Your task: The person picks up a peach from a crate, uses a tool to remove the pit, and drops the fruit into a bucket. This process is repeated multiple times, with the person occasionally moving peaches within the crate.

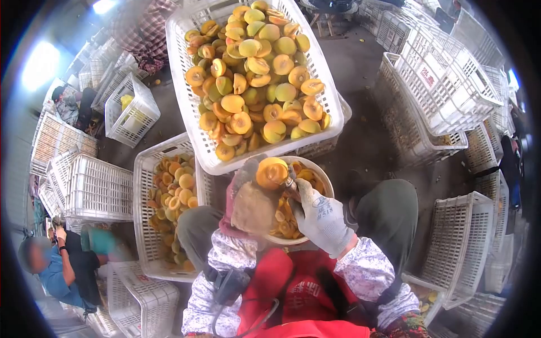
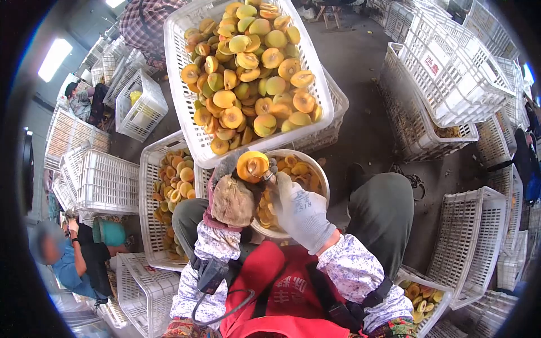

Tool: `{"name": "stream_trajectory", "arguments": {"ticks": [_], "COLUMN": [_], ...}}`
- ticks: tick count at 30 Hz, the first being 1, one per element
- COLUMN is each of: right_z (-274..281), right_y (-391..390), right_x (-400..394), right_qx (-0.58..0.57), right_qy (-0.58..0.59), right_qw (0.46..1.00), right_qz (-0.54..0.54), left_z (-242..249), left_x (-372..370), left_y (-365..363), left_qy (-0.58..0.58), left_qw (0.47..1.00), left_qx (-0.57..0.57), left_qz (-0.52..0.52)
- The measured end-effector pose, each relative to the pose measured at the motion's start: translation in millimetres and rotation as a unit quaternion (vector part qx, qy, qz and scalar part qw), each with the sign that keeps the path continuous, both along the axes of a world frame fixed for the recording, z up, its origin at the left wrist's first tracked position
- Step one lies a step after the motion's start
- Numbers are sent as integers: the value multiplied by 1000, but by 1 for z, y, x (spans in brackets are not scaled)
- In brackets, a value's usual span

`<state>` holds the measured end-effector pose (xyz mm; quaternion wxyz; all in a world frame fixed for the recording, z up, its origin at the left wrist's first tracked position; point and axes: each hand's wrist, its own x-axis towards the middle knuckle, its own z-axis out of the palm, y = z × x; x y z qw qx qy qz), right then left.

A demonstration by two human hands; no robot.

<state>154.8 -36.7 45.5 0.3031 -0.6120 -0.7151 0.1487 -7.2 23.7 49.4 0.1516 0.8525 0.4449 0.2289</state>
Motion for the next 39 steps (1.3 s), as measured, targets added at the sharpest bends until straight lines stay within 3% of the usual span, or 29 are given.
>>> {"name": "stream_trajectory", "arguments": {"ticks": [1,2,3,4,6,7,8,9,11,12,14,15,17,18,19,20,22,24,26,27,31,33,34,36,38,39], "right_z": [0,-1,-3,-5,-7,-7,-7,-12,-29,-35,-45,-46,-46,-31,-11,2,2,1,7,10,-13,-39,-36,-7,-6,-3], "right_y": [0,0,1,1,3,4,5,4,0,-1,-4,-5,-6,-3,0,4,8,9,9,9,1,-6,-6,-7,-4,-1], "right_x": [0,-1,-1,-1,0,0,-1,-2,-7,-8,-8,-8,-6,-4,0,3,4,4,2,2,-2,-12,-7,0,7,10], "right_qx": [-17,-35,-37,-48,-62,-91,-120,-125,-138,-141,-98,-101,-70,-72,-247,-411,-450,-416,-435,-453,-430,-309,-305,-387,-449,-492], "right_qy": [-15,-29,-30,-17,-4,-17,-29,-30,-46,-47,-30,-31,116,116,226,325,333,310,317,326,348,301,300,386,367,364], "right_qw": [1000,999,999,999,998,995,992,991,988,988,988,987,980,980,930,838,813,840,827,814,813,890,892,816,794,769], "right_qz": [3,6,5,11,13,26,40,41,43,44,116,118,142,144,152,154,160,161,160,159,183,148,148,189,182,187], "left_z": [2,-8,-24,-36,-26,-14,-9,-22,-62,-70,-80,-45,-36,-34,-31,-25,-15,-19,-29,-32,-30,-38,-42,-21,-15,-14], "left_x": [3,9,15,17,11,12,13,13,16,17,19,17,15,14,13,13,15,18,17,16,20,17,16,19,12,8], "left_y": [0,0,1,1,1,1,1,1,2,3,5,2,1,1,2,0,-4,-5,-6,-6,-12,-10,-8,-15,-14,-11], "left_qy": [22,20,-215,-430,-397,-253,-98,-99,-349,-350,-444,-700,-700,-700,-730,-731,-625,-629,-614,-664,-602,-619,-638,-619,-576,-580], "left_qw": [997,997,970,852,869,952,994,994,922,921,846,498,488,480,416,415,620,626,660,575,645,634,620,628,613,575], "left_qx": [74,73,-114,-292,-295,-172,-42,-46,-152,-155,-263,-498,-506,-514,-535,-534,-462,-446,-417,-463,-429,-426,-421,-435,-524,-565], "left_qz": [-22,-22,20,61,15,4,-7,-7,65,67,133,120,122,122,90,91,111,120,116,121,192,184,178,183,129,118]}}
